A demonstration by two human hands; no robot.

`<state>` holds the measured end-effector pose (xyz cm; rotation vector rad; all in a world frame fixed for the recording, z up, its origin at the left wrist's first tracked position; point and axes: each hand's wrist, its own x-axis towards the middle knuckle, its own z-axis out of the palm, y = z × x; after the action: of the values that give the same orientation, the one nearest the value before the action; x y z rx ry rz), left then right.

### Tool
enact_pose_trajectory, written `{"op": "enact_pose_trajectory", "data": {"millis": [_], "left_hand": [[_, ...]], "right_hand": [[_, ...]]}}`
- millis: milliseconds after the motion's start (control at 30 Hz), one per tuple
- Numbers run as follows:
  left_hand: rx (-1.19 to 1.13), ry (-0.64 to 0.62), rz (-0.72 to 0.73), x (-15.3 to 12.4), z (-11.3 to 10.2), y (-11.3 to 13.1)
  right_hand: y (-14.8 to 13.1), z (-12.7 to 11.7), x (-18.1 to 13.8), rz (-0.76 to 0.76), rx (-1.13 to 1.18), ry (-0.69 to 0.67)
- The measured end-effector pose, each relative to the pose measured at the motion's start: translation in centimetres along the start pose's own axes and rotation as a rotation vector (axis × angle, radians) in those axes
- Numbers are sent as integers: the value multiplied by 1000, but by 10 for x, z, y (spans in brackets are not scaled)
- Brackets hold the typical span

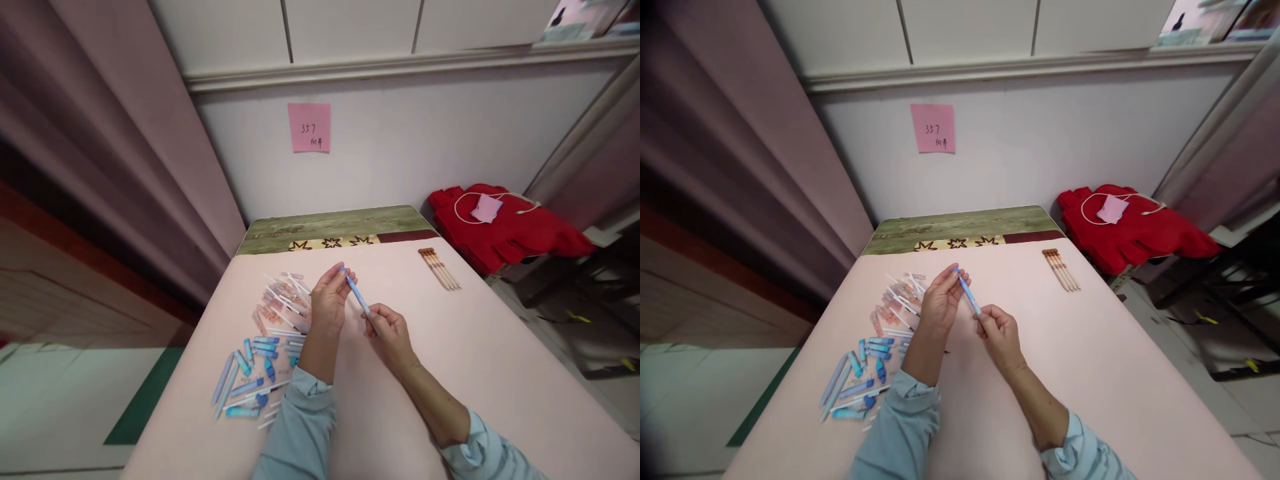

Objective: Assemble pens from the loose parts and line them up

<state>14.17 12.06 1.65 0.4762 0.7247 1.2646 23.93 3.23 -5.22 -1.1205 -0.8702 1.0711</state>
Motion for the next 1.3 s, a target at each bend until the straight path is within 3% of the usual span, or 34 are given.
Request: {"op": "enact_pose_trajectory", "data": {"millis": [567, 1300], "left_hand": [[117, -25, -10, 4, -10, 4], [130, 35, 93, -2, -4, 1]], "right_hand": [[3, 1, 1, 36, 53, -40], [0, 2, -2, 32, 47, -39]]}}
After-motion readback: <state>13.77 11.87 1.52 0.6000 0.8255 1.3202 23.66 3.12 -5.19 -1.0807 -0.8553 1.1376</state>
